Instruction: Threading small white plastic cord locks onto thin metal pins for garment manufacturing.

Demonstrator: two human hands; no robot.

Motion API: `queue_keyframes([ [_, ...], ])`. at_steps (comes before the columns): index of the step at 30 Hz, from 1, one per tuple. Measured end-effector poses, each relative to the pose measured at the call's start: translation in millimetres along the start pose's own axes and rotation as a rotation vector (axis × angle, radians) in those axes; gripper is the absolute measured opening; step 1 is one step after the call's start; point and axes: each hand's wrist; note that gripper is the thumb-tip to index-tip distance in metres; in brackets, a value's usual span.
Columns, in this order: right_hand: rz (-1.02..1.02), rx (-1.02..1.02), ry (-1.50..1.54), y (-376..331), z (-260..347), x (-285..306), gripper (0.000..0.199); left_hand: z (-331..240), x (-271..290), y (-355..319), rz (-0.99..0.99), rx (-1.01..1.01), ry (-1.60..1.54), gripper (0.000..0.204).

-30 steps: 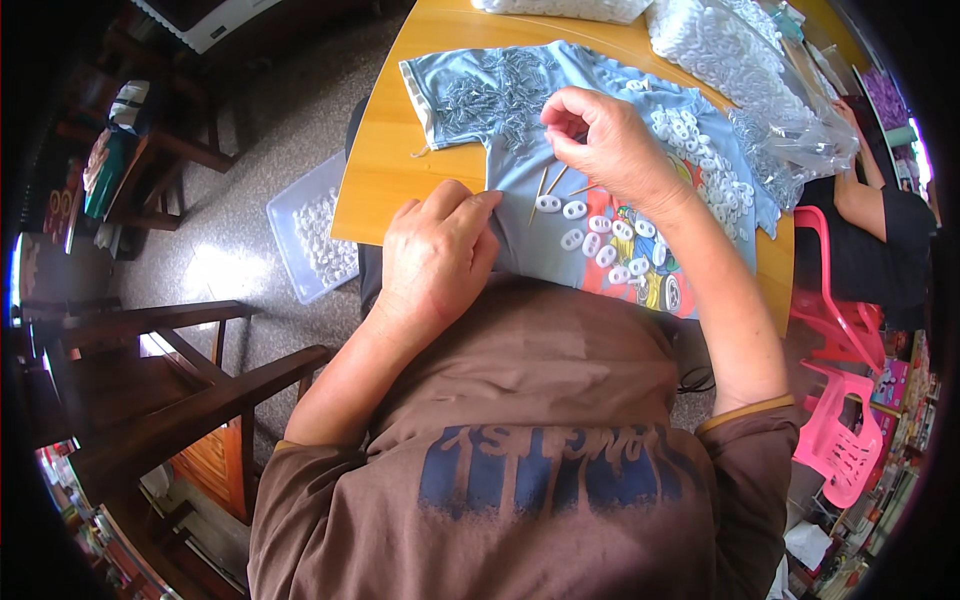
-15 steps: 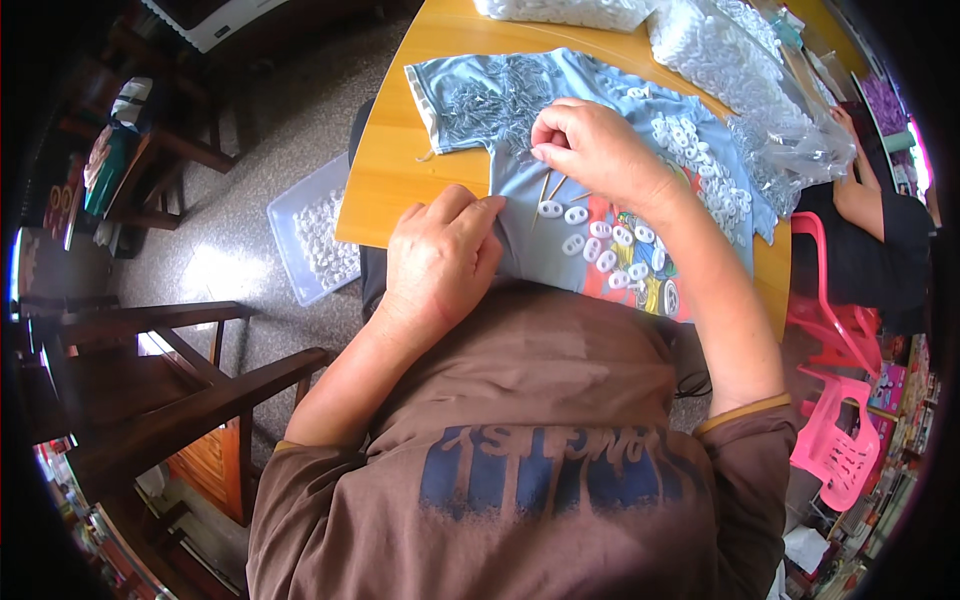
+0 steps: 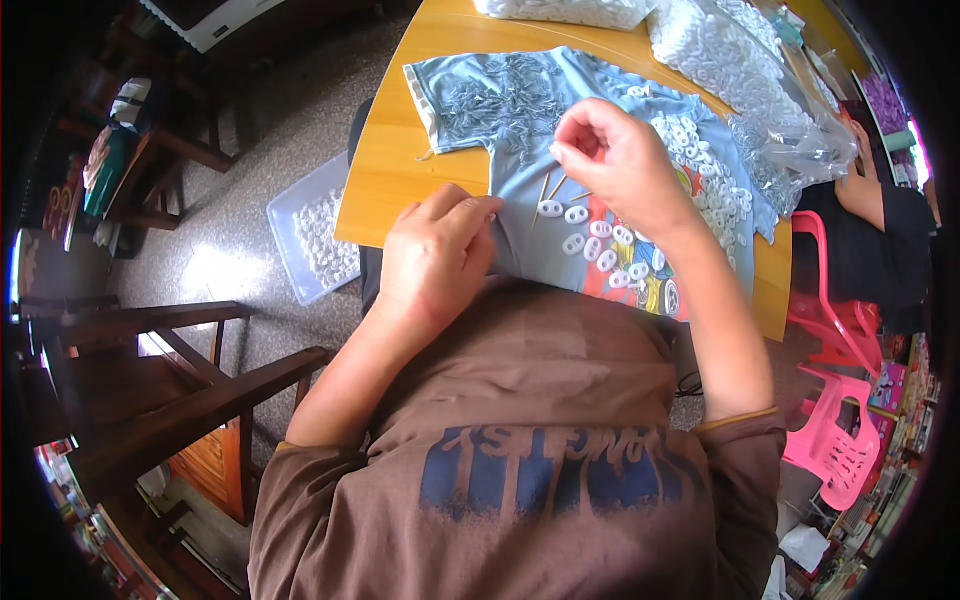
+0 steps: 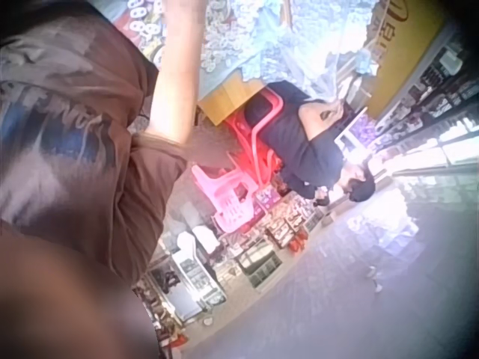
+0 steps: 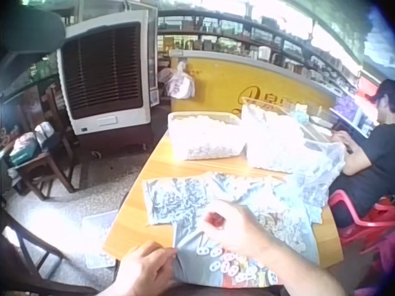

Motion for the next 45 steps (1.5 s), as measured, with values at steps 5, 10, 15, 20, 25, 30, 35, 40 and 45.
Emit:
queue_keyframes([
  [5, -0.082, -0.016, 0.426, -63.7, 34.5, -9.0, 0.016, -35.9, 24.8, -1.9, 0.234, 0.517, -0.962, 0.015],
  [10, -0.136, 0.095, 0.494, -102.6, 58.7, -11.8, 0.018, -61.8, 42.9, -10.7, 0.325, 0.545, -1.354, 0.017],
  [15, -0.153, 0.138, 0.405, -109.0, 63.0, -11.6, 0.016, -67.3, 37.7, -15.5, 0.276, 0.381, -1.316, 0.014],
  [20, -0.157, 0.12, 0.411, -110.4, 58.6, -13.2, 0.018, -65.2, 37.4, -17.0, 0.324, 0.374, -1.336, 0.012],
  [25, -0.163, 0.15, 0.365, -109.5, 61.1, -15.9, 0.018, -63.8, 37.8, -17.8, 0.327, 0.42, -1.393, 0.011],
  [30, -0.173, 0.159, 0.35, -108.5, 60.2, -18.8, 0.019, -62.5, 35.3, -18.5, 0.304, 0.344, -1.319, 0.011],
  [35, -0.212, 0.207, 0.233, -109.5, 59.1, -21.2, 0.023, -63.8, 34.0, -19.0, 0.277, 0.369, -1.24, 0.011],
  [40, -0.241, 0.493, -0.131, -105.9, 60.9, -19.9, 0.029, -66.7, 34.1, -18.3, 0.217, 0.293, -0.982, 0.011],
  [45, -0.254, 0.59, -0.152, -107.7, 60.8, -20.5, 0.031, -66.7, 31.8, -18.8, 0.167, 0.03, -0.789, 0.009],
])
Point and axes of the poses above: each hand's wrist, its own y-axis towards the middle knuckle, its own x-axis out of the back of the hand, z = x × y, and after that the axes turned 3 degrees about y, right-handed
